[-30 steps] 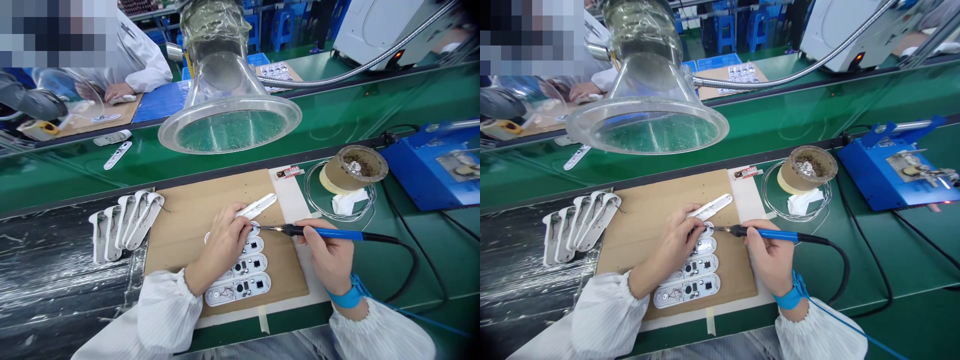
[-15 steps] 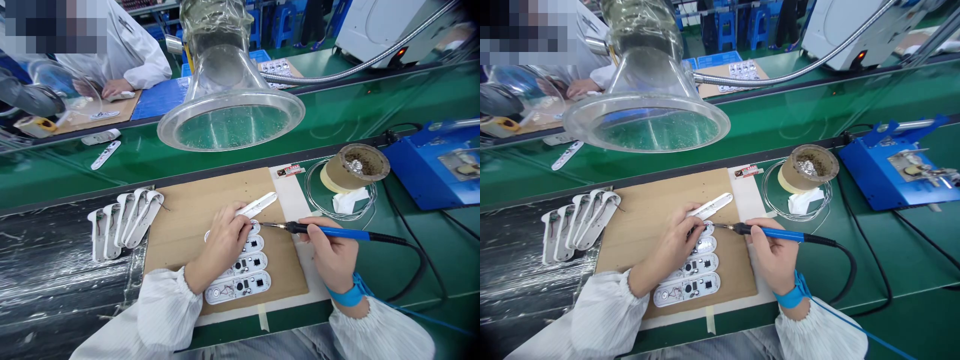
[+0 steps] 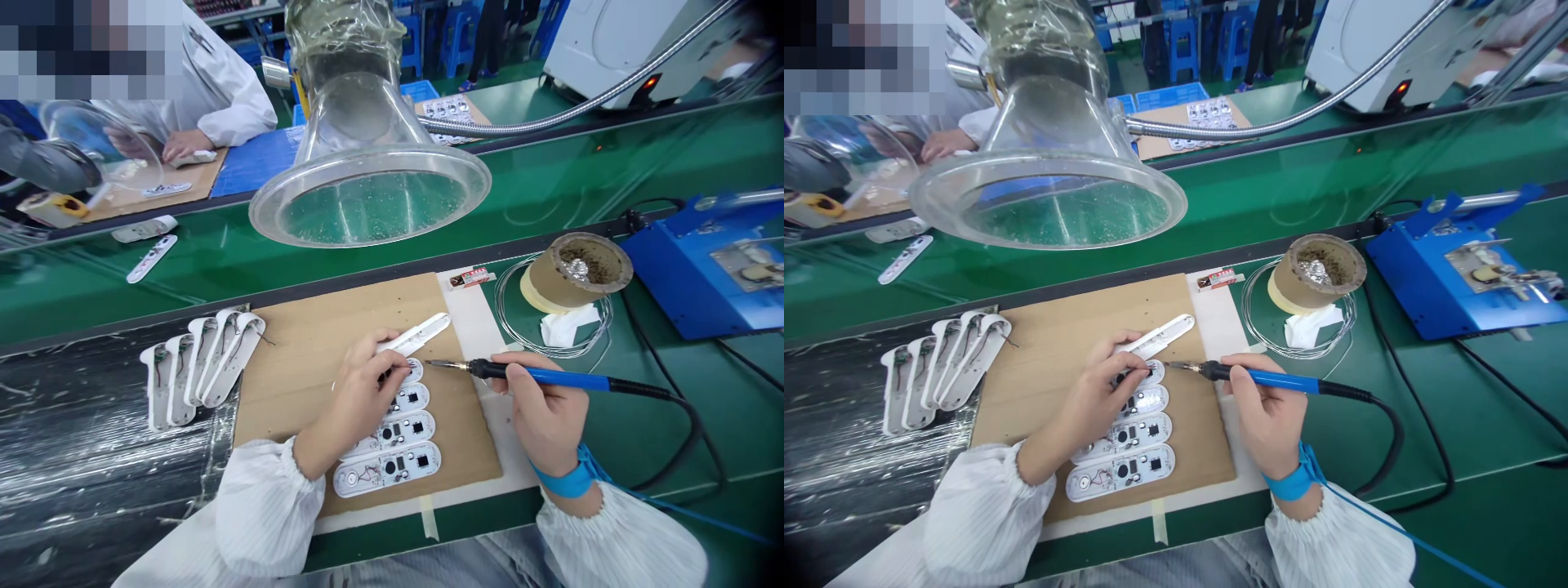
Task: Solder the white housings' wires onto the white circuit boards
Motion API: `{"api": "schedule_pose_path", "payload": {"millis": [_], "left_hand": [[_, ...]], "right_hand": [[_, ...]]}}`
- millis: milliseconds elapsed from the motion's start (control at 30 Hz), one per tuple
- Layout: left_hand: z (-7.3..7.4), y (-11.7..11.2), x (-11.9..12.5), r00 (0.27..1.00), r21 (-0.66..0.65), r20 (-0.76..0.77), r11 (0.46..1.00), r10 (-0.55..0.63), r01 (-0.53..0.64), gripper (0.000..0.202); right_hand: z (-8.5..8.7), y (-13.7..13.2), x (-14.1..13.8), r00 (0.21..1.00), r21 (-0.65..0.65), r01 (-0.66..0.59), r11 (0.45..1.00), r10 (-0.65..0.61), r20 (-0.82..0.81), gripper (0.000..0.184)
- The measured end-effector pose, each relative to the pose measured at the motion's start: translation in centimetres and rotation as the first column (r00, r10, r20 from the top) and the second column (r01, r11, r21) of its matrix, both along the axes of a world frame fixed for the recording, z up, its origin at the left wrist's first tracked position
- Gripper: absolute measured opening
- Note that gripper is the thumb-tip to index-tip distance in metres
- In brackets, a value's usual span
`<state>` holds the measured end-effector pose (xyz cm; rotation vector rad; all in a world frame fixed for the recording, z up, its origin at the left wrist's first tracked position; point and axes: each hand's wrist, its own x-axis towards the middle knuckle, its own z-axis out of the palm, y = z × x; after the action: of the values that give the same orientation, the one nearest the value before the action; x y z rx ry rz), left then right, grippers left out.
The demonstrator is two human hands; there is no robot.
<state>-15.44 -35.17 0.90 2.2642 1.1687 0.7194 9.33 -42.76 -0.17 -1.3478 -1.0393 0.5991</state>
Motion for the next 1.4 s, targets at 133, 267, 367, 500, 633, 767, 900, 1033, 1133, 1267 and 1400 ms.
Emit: {"api": "schedule_pose_path", "payload": {"millis": [133,267,367,500,633,767,900,1033,1133,1267,1400], "left_hand": [[0.5,0.0,-0.3,1.0,-0.095,0.014,0.995,-0.007,0.008,0.016],[0.3,-0.1,-0.2,0.999,-0.071,-0.012,0.997,-0.031,0.03,0.017],[-0.1,-0.2,0.0,0.999,-0.003,-0.019,0.999,-0.036,0.036,0.018],[-0.3,-0.2,0.1,0.999,0.043,-0.036,0.999,-0.032,0.034,0.018],[-0.2,-0.3,0.2,0.999,0.055,-0.037,0.998,-0.019,0.021,0.018],[-0.1,-0.3,0.4,0.998,0.074,-0.052,0.997,-0.019,0.023,0.017],[-0.2,-0.3,0.5,0.998,0.094,-0.062,0.995,-0.023,0.029,0.018],[-0.3,-0.3,0.4,0.998,0.097,-0.054,0.995,-0.028,0.033,0.017],[-0.3,-0.3,0.4,0.998,0.088,-0.053,0.996,-0.03,0.035,0.017],[-0.1,-0.3,0.5,0.998,0.081,-0.064,0.996,-0.028,0.033,0.018],[-0.1,-0.3,0.5,0.997,0.085,-0.075,0.996,-0.031,0.037,0.017]], "right_hand": [[-0.1,0.0,-0.1,1.0,0.004,0.001,1.0,-0.001,-0.03,0.014],[0.1,0.2,-0.1,1.0,0.006,-0.026,1.0,0.026,-0.016,0.014],[0.3,0.2,0.0,0.997,0.003,-0.068,0.998,0.067,0.027,0.015],[0.3,0.2,0.2,0.995,-0.031,-0.071,0.997,0.073,0.074,0.016],[0.5,0.2,0.1,0.995,-0.028,-0.07,0.997,0.072,0.073,0.014],[1.2,0.4,-0.4,0.998,-0.017,-0.052,0.998,0.053,0.031,0.014],[1.3,0.4,-0.7,0.998,-0.023,-0.055,0.998,0.055,0.002,0.013],[1.0,0.3,-0.7,0.998,-0.029,-0.064,0.997,0.064,-0.002,0.013],[0.9,0.3,-0.7,0.998,-0.04,-0.065,0.997,0.065,-0.007,0.014],[0.9,0.3,-0.6,0.998,-0.044,-0.059,0.997,0.06,0.014,0.015],[1.0,0.4,-0.3,0.997,-0.042,-0.039,0.998,0.041,0.059,0.015]]}}
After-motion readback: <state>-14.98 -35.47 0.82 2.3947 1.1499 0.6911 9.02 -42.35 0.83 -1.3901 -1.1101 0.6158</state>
